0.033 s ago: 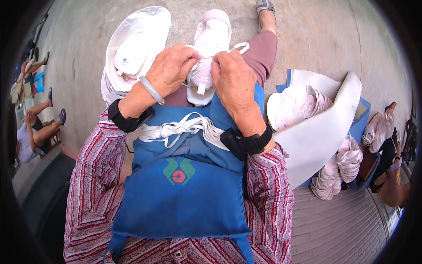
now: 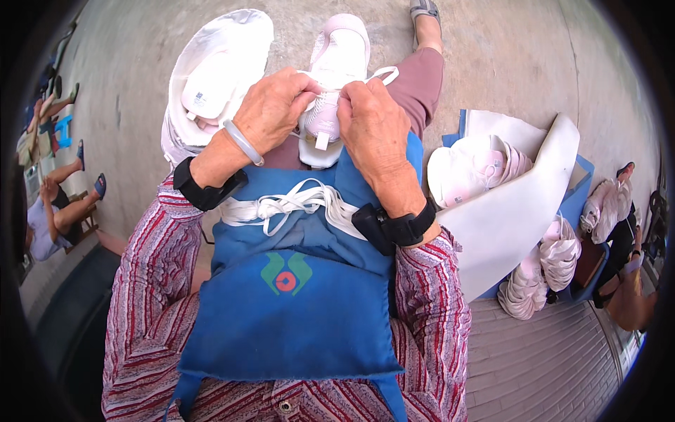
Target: The recorder is lacing and tying white shoes outdoors.
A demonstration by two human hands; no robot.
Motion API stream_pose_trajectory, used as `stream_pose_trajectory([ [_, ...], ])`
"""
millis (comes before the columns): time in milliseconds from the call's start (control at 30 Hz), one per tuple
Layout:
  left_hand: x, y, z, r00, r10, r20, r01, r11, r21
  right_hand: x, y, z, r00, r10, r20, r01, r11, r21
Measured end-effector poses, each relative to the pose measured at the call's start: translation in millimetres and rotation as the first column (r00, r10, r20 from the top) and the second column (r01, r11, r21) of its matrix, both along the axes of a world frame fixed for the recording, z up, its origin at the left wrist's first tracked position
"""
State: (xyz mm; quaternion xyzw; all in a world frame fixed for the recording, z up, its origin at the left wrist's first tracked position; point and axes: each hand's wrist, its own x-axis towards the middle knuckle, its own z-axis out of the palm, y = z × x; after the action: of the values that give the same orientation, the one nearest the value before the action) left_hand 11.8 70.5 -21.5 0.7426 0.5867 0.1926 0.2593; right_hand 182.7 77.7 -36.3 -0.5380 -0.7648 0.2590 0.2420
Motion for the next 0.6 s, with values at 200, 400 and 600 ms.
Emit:
stream_pose_trajectory([
  [200, -0.5, -2.8, -1.7, 0.999, 0.035, -0.014, -0.035, 0.999, 0.031, -0.4, 0.0, -2.7, 1.0, 0.031, -0.002, -0.031, 0.999, 0.006],
  [400, 1.7, -5.3, 5.9, 0.96, -0.084, -0.266, 0.112, 0.989, 0.092, 0.1, -1.5, -3.4, 1.0, 0.013, 0.006, -0.013, 1.0, 0.001],
  [600, 4.0, -0.5, -0.3, 0.959, -0.1, -0.264, 0.127, 0.988, 0.085, 1.1, -2.2, -4.7, 1.0, 0.022, 0.0, -0.022, 1.0, 0.021],
])
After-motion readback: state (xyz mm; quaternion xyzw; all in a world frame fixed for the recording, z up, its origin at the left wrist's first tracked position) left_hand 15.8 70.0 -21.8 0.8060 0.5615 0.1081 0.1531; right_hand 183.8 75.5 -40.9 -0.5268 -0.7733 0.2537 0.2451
